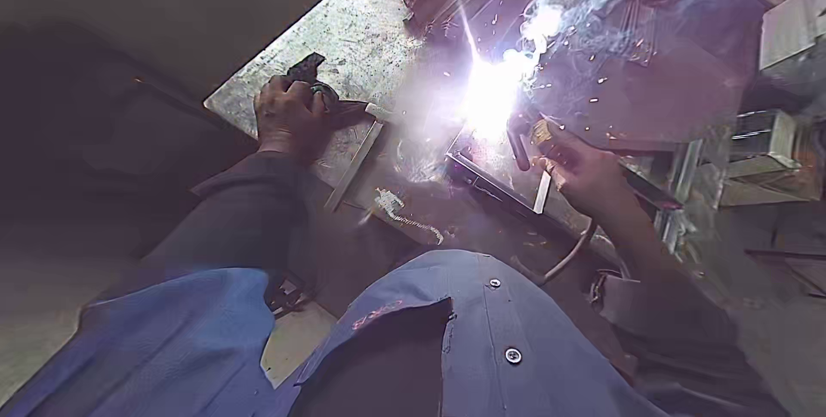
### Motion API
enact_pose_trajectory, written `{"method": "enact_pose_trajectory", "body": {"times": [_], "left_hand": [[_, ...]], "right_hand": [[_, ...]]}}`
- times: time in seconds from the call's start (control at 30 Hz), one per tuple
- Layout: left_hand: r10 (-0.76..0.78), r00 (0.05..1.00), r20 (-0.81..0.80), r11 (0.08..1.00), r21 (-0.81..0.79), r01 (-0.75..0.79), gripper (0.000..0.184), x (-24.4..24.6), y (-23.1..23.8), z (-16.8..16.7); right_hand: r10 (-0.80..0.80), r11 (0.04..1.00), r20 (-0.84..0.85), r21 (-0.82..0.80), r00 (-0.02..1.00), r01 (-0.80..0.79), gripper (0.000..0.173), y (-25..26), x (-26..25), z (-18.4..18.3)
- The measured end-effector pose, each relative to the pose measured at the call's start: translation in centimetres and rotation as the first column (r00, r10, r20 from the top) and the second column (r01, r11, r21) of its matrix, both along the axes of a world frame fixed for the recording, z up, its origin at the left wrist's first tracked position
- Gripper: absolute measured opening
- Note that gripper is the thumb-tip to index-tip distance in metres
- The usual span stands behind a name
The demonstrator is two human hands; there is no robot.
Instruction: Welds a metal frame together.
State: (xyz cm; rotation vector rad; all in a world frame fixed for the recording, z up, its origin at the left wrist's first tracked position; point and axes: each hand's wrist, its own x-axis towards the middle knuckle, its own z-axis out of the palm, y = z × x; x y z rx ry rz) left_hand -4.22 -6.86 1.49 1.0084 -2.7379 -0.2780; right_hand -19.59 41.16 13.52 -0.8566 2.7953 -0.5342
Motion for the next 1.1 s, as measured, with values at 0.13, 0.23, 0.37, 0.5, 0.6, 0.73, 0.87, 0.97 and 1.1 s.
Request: {"method": "enact_pose_trajectory", "body": {"times": [0.13,0.23,0.37,0.5,0.6,0.73,0.87,0.97,1.1], "left_hand": [[-0.008,1.000,0.008,1.000,0.007,0.008,0.048,0.0,0.1,0.2],[-0.012,1.000,0.002,1.000,0.005,0.012,0.047,0.1,0.3,0.5],[-0.006,1.000,0.009,1.000,-0.005,0.006,0.049,0.0,-0.1,0.0],[-0.016,1.000,-0.003,1.000,-0.003,0.016,0.049,-0.1,-0.3,-0.1],[-0.015,1.000,0.010,1.000,0.009,0.015,0.049,0.0,0.0,0.2],[-0.001,1.000,0.011,1.000,0.015,0.000,0.047,0.0,0.2,0.4],[-0.002,1.000,-0.004,1.000,0.011,0.002,0.044,0.1,0.6,0.6],[0.004,1.000,0.014,1.000,-0.003,-0.004,0.050,0.0,0.3,0.3],[-0.028,1.000,-0.009,0.999,-0.016,0.028,0.050,0.1,-1.0,-0.9]], "right_hand": [[-0.006,1.000,0.001,0.013,1.000,0.006,0.056,-0.3,0.1,0.3],[-0.008,1.000,-0.011,0.020,1.000,0.008,0.056,-0.6,0.3,0.4],[0.011,1.000,-0.019,0.014,1.000,-0.011,0.057,-0.5,0.1,0.0],[0.023,1.000,-0.025,0.008,0.999,-0.023,0.056,-0.2,0.0,-0.2],[-0.016,0.999,0.000,0.052,1.000,0.016,0.045,-0.4,0.1,0.2],[0.015,1.000,-0.021,0.023,1.000,-0.015,0.057,-0.2,0.2,0.1],[0.024,0.999,-0.010,0.022,1.000,-0.023,0.057,-0.2,-0.2,-0.4],[-0.032,0.997,0.003,0.072,0.999,0.032,0.033,0.1,0.0,-0.2],[-0.034,0.994,-0.052,-0.108,0.998,0.028,0.061,1.7,0.8,0.7]]}}
